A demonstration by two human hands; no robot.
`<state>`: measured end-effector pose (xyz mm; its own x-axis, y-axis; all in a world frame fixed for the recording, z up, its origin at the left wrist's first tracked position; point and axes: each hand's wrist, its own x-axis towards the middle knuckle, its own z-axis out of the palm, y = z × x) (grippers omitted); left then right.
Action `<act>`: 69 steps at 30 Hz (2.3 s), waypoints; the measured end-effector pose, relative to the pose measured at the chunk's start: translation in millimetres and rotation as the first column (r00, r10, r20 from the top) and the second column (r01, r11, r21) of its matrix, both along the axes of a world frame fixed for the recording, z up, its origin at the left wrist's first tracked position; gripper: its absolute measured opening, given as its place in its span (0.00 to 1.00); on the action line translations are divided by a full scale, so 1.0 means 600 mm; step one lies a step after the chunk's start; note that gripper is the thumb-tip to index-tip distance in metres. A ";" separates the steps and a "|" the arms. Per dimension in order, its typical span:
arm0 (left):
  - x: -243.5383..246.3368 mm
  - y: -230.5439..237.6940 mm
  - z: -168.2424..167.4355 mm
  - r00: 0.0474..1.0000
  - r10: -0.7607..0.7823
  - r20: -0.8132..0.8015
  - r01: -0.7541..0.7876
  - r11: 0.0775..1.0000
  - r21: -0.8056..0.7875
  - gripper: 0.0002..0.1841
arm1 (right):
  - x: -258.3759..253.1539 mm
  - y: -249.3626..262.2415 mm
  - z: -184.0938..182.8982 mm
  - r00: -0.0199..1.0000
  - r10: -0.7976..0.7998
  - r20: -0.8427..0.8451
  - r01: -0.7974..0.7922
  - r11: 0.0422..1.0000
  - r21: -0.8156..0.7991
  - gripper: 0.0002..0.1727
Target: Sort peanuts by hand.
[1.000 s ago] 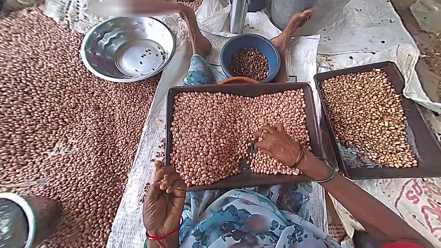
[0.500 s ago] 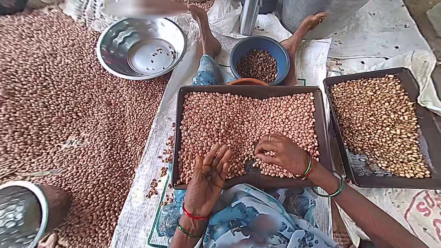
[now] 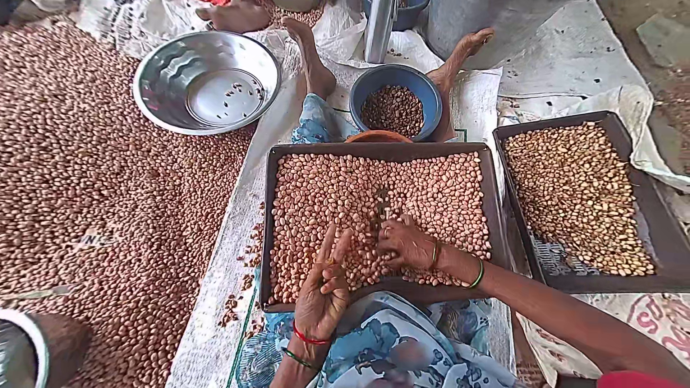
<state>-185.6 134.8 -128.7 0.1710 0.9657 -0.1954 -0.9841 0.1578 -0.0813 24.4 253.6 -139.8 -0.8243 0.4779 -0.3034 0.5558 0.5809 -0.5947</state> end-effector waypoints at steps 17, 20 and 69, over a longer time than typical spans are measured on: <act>-0.074 -0.014 0.006 0.917 0.325 -0.231 -0.310 0.945 0.101 0.24 | -0.013 -0.057 0.028 0.952 -0.305 0.040 0.296 0.943 0.151 0.15; -0.075 -0.016 0.005 0.928 0.319 -0.191 -0.309 0.948 0.081 0.23 | -0.016 -0.032 0.013 0.940 -0.334 -0.070 0.340 0.904 0.257 0.13; -0.052 0.021 0.022 0.955 0.171 -0.241 -0.174 0.985 0.006 0.19 | -0.005 0.105 0.016 0.878 -0.452 -0.159 0.458 0.697 0.552 0.09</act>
<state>-216.7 147.2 -115.8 -0.0516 0.9731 -0.2247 -0.9871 -0.0156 0.1593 21.7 316.4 -130.2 -0.4628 0.8743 0.1463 0.8365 0.4853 -0.2543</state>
